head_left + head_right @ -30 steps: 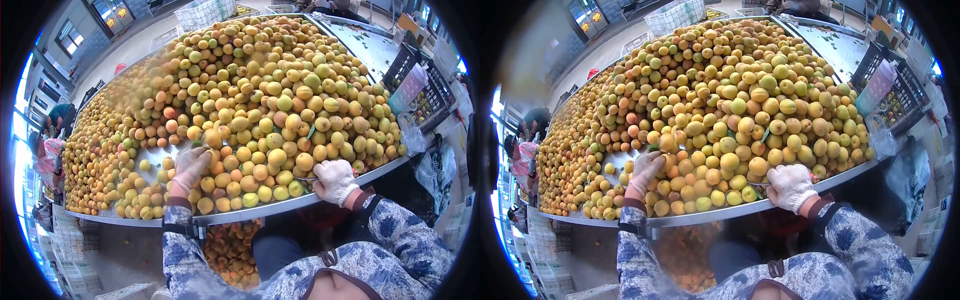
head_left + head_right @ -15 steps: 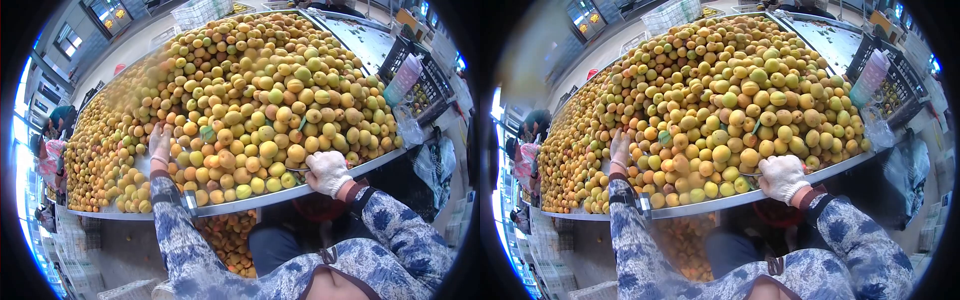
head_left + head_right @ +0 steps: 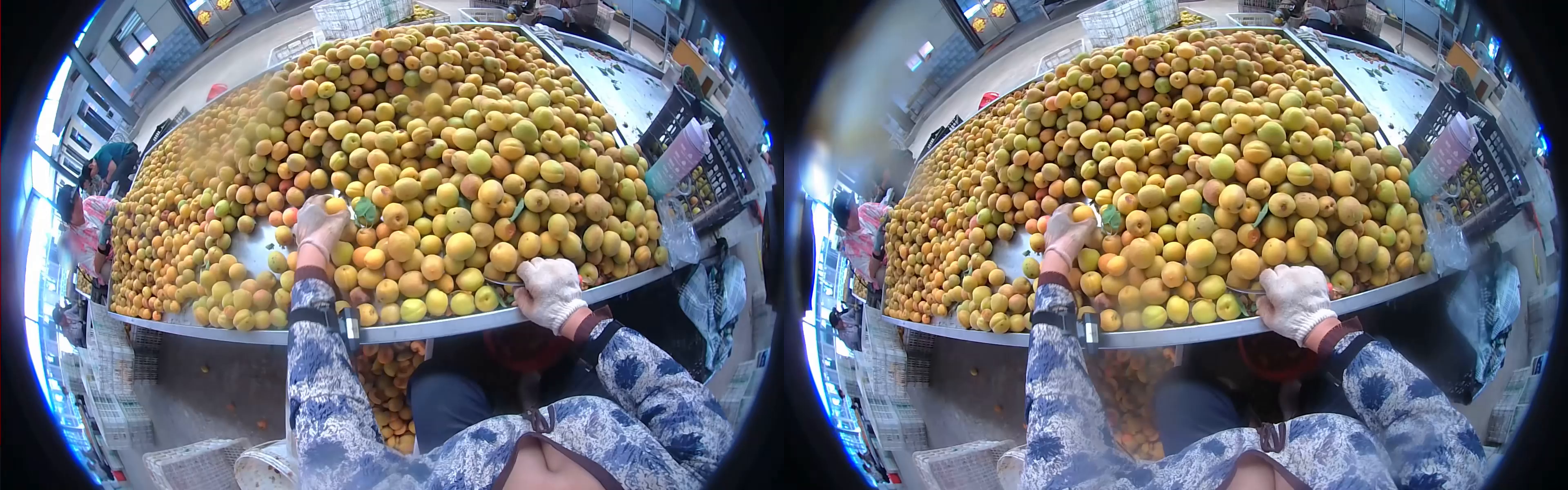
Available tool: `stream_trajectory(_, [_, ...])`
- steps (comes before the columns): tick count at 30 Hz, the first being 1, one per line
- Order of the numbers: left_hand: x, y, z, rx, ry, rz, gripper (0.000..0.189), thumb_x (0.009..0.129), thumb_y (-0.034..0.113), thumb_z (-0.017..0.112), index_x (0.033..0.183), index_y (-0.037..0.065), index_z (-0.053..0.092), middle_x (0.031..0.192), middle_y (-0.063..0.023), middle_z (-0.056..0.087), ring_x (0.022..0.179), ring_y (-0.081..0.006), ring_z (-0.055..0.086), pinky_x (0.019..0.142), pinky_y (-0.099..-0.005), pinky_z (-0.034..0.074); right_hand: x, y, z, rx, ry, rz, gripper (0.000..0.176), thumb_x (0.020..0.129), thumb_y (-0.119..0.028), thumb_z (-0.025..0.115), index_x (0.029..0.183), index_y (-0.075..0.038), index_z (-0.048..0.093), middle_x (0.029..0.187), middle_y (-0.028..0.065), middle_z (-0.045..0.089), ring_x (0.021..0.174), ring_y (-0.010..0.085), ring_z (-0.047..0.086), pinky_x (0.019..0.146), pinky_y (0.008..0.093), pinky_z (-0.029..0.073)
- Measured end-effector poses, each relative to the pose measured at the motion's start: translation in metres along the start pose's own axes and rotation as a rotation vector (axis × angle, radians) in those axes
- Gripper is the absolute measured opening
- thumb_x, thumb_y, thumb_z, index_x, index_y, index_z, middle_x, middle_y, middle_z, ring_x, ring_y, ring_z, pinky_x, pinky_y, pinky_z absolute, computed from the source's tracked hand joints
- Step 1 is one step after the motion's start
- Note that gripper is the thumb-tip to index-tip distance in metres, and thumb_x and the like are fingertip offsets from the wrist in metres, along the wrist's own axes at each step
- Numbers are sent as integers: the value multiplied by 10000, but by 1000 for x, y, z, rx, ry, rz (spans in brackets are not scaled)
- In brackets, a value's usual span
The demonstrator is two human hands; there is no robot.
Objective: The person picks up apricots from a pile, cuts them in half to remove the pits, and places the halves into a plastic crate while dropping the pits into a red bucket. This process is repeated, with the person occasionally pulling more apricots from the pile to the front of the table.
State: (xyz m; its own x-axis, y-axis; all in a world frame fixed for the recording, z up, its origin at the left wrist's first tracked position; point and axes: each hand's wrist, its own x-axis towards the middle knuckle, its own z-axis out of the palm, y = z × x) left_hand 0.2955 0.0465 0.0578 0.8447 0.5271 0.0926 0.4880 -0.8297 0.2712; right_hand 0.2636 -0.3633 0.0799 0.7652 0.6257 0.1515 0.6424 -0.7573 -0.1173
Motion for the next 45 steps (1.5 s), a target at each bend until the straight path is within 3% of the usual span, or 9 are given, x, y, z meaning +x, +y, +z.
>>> stream_trajectory(2, [-4,-11,-8,-453,-116,-32,528,757,369,759,1150,27,672,1106,-166,700,1009,-263,678,874,-363,523,1,0,-1,4,-30,17,181,721,-238,665,780,-76,613,732,122,637,676,318,649,636,457,502])
stream_trajectory(10, [-67,12,3,-359,42,129,446,818,295,734,1081,-53,646,1058,-211,683,979,-268,667,853,-342,515,-1,0,-2,-8,5,9,172,733,-242,646,785,-79,627,729,117,641,674,319,653,638,452,508])
stream_trajectory(15, [-96,27,-14,-1056,29,27,370,938,240,608,1181,-38,615,1093,-103,649,996,-161,633,856,-288,521,-3,0,-1,-10,23,8,177,735,-245,655,810,-87,630,741,112,640,672,316,651,633,456,507])
stream_trajectory(20, [-146,63,-38,-2138,-159,-12,409,984,395,499,1245,87,573,1071,-164,667,912,-293,683,850,-462,578,-9,2,2,13,81,6,170,749,-252,658,814,-97,631,740,99,646,678,316,654,623,460,507])
stream_trajectory(23, [-192,94,-37,-2366,-328,-137,450,989,464,469,1210,92,595,904,-112,663,746,-238,616,751,-380,531,-12,4,3,19,107,2,155,746,-244,670,813,-110,630,742,86,652,696,295,666,613,446,514])
stream_trajectory(31, [-325,134,4,-2162,-550,-315,441,1018,478,419,1154,84,562,960,-98,607,720,-220,570,758,-414,502,-28,10,16,27,310,-126,109,768,-222,667,767,-122,624,690,80,642,655,288,656,586,436,504])
stream_trajectory(39, [-444,115,-15,-1797,-603,-284,528,904,342,686,1299,36,517,1093,-91,603,924,-250,654,776,-374,560,-87,-30,-5,296,452,-342,50,747,-170,648,704,-147,657,648,80,631,642,293,657,592,419,523])
stream_trajectory(41, [-453,114,-28,-1825,-625,-257,448,967,272,596,1318,20,478,1119,-97,598,963,-239,662,790,-339,562,-122,-51,-5,552,481,-291,48,771,-190,669,781,-144,656,706,89,647,682,316,659,625,429,530])
stream_trajectory(45, [-456,123,-29,-1817,-561,-218,470,949,188,579,1366,31,432,1182,-106,586,961,-238,650,790,-340,548,-201,-63,5,971,69,120,232,828,-210,670,1002,-61,633,888,163,680,750,316,676,670,369,541])
